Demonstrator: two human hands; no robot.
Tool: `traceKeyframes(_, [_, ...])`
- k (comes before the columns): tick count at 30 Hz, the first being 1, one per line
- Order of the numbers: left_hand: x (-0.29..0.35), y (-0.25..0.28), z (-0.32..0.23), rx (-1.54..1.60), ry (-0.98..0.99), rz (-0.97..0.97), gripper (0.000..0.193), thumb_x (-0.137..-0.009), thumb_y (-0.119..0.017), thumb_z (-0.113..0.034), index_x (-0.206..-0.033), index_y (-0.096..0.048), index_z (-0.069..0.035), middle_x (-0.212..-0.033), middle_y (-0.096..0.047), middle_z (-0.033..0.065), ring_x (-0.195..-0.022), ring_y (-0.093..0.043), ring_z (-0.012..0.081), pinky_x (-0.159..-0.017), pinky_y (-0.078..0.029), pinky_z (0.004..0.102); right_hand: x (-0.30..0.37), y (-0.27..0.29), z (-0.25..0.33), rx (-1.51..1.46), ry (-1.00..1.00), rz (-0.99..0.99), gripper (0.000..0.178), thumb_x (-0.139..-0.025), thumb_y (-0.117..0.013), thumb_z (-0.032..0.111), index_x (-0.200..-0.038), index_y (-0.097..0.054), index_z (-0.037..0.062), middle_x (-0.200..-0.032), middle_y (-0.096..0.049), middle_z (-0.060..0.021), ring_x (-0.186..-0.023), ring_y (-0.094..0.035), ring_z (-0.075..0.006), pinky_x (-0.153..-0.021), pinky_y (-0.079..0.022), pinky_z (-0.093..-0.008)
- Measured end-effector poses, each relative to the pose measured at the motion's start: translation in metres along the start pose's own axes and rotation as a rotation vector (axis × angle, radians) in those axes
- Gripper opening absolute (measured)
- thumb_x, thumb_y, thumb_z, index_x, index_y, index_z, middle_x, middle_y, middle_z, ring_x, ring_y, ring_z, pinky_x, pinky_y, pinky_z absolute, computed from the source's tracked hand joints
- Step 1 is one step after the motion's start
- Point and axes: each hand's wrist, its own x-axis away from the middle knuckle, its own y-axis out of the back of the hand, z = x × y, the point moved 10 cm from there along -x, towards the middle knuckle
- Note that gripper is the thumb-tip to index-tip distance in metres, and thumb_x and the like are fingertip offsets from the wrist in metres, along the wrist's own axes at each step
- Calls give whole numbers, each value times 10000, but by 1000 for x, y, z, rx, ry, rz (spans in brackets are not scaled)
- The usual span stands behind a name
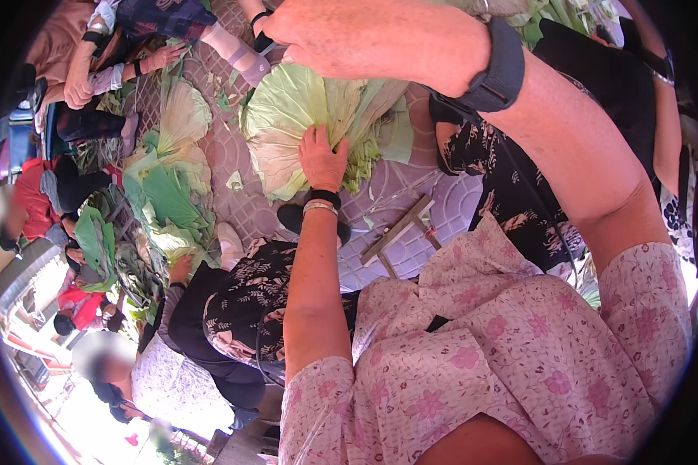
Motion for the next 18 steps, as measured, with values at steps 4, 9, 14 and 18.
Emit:
traceKeyframes(4, [6,-19,11,-101,-48,19,450,-928,-631,-294,-1296,-556,-46,-1305,-574,188,-1244,-521,376,-1026,-415,501,-9,-5,-8,28,-43,-41,89,-783,-649,110,-803,-686,31,-750,-684,-159,-741,-697,-355,-599,-539,-468])
traceKeyframes(9, [-7,-21,24,31,32,1,328,-990,-539,-252,-1230,-610,-41,-1140,-669,206,-1058,-630,394,-892,-493,484,-12,5,-18,44,-76,-97,84,-747,-681,116,-807,-706,62,-774,-703,-121,-750,-702,-333,-590,-540,-460])
traceKeyframes(14, [-11,-13,39,90,144,-25,304,-1010,-506,-270,-1151,-656,-45,-930,-703,236,-836,-662,447,-746,-528,503,-16,7,-20,53,-98,-59,134,-747,-671,116,-851,-725,52,-831,-724,-122,-799,-713,-340,-611,-551,-454])
traceKeyframes(18, [-16,-23,34,51,143,54,261,-977,-555,-258,-1083,-661,-45,-914,-690,219,-857,-654,433,-745,-523,502,-12,12,-24,25,-138,-55,173,-747,-661,103,-890,-742,51,-872,-734,-128,-837,-720,-337,-627,-558,-462])
